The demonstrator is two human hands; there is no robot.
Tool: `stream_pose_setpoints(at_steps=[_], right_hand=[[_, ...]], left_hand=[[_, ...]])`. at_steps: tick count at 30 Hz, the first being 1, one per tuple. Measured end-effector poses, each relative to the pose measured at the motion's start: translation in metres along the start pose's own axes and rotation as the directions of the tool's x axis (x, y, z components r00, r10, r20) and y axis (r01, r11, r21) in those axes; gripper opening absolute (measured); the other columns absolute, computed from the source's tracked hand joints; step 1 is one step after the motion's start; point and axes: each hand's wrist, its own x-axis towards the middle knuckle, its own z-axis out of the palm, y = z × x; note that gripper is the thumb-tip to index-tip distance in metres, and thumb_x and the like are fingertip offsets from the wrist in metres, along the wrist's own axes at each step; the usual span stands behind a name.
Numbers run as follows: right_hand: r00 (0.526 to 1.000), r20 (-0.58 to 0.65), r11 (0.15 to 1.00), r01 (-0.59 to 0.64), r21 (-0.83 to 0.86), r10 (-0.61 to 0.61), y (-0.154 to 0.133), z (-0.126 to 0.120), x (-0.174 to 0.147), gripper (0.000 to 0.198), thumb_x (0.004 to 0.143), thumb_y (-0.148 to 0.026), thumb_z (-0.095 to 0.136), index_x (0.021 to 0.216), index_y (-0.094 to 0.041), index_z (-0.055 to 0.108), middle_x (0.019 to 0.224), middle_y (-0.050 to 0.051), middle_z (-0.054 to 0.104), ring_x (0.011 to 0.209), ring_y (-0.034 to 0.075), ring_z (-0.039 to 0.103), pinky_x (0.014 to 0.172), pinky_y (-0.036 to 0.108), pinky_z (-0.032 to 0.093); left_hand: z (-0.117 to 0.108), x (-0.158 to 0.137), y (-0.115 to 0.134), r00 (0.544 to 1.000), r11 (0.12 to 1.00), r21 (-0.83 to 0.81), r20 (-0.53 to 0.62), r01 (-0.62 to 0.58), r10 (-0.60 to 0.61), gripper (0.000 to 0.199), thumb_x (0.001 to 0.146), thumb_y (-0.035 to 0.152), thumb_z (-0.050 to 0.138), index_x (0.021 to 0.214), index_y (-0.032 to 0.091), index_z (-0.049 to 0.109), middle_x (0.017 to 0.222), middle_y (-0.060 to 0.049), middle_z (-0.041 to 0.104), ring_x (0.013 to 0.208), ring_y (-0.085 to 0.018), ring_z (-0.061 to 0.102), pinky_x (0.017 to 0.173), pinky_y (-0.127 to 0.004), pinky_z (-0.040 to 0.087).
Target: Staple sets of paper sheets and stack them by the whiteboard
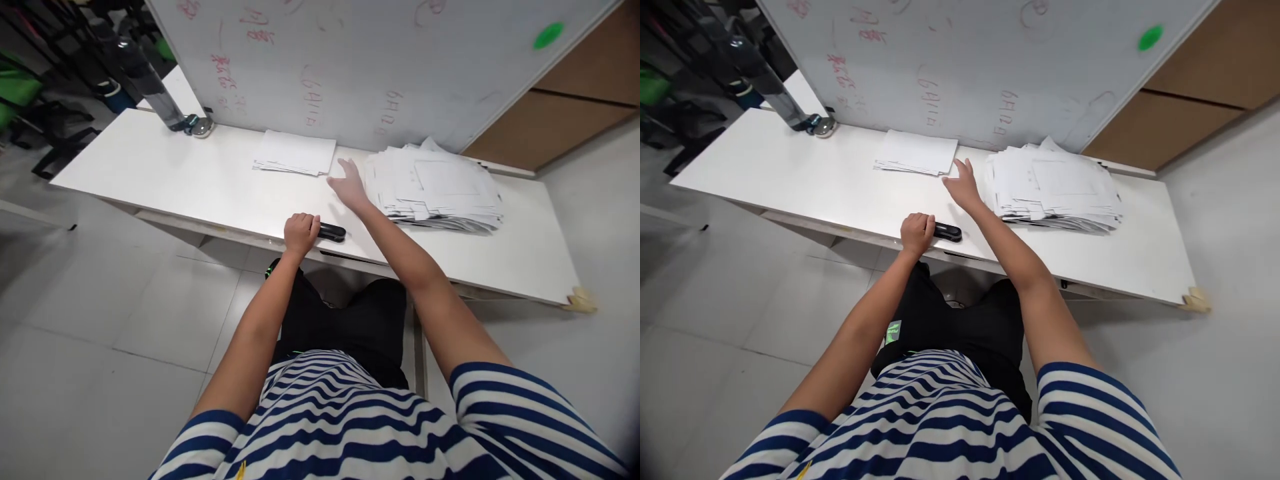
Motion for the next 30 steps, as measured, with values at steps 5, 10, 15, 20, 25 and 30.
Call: stream_pose_setpoints(at_steps=[5,10,15,20,25,30], right_hand=[[0.951,-0.273,0.895,0.006,-0.446,-0.143,0.024,-0.1,-0.052,0.053,0.097,-0.051,0.05,0.143,-0.024,0.05,0.167,0.015,0.023,0.147,0.032,0.04,0.114,0.052,0.043],[0.87,-0.489,0.71,-0.386,-0.59,0.067,0.06,-0.177,-0.079,0.067,0.091,-0.054,0.057,0.146,-0.018,0.044,0.164,0.023,0.029,0.151,0.041,0.028,0.115,0.072,0.028],[0.868,-0.474,0.699,-0.431,-0.57,0.149,0.068,-0.192,-0.094,0.065,0.093,-0.044,0.054,0.147,-0.008,0.045,0.147,0.026,0.054,0.137,0.037,0.049,0.115,0.058,0.035],[0.832,-0.537,0.692,-0.469,-0.548,0.139,0.058,-0.19,-0.096,0.05,0.099,-0.034,0.045,0.14,-0.008,0.058,0.123,0.025,0.07,0.118,0.037,0.063,0.105,0.05,0.044],[0.79,-0.591,0.707,-0.511,-0.488,0.163,0.05,-0.192,-0.096,0.041,0.101,-0.034,0.044,0.127,-0.015,0.068,0.113,0.019,0.073,0.108,0.033,0.066,0.097,0.044,0.046],[0.743,-0.641,0.726,-0.547,-0.416,0.192,0.047,-0.191,-0.097,0.039,0.101,-0.038,0.042,0.111,-0.017,0.073,0.102,0.015,0.073,0.099,0.03,0.064,0.091,0.041,0.045]], left_hand=[[-0.002,0.002,0.0,1.0,1.0,-0.003,-0.004,0.011,-0.011,0.04,0.105,0.042,0.034,0.074,0.025,0.052,0.085,-0.013,0.066,0.091,-0.029,0.059,0.083,-0.044,0.037],[-0.002,0.004,0.0,0.999,0.999,-0.019,-0.02,0.045,-0.045,0.04,0.104,0.043,0.034,0.072,0.025,0.049,0.083,-0.012,0.063,0.092,-0.029,0.059,0.084,-0.043,0.036],[-0.003,0.005,0.0,0.999,0.999,0.043,-0.037,0.023,-0.021,0.041,0.104,0.041,0.03,0.071,0.025,0.048,0.081,-0.012,0.062,0.089,-0.029,0.058,0.081,-0.042,0.036],[-0.003,0.005,-0.001,0.998,0.998,0.053,-0.065,0.014,-0.01,0.039,0.104,0.04,0.033,0.07,0.025,0.046,0.078,-0.01,0.061,0.085,-0.027,0.058,0.078,-0.04,0.036],[-0.003,0.005,-0.001,0.998,0.995,0.095,-0.067,0.009,-0.003,0.038,0.104,0.036,0.034,0.071,0.025,0.046,0.078,-0.009,0.061,0.083,-0.025,0.057,0.075,-0.038,0.035],[-0.001,0.006,-0.001,0.998,0.994,0.111,-0.059,0.01,-0.003,0.037,0.105,0.033,0.035,0.071,0.024,0.047,0.079,-0.01,0.062,0.083,-0.025,0.057,0.075,-0.038,0.033]])
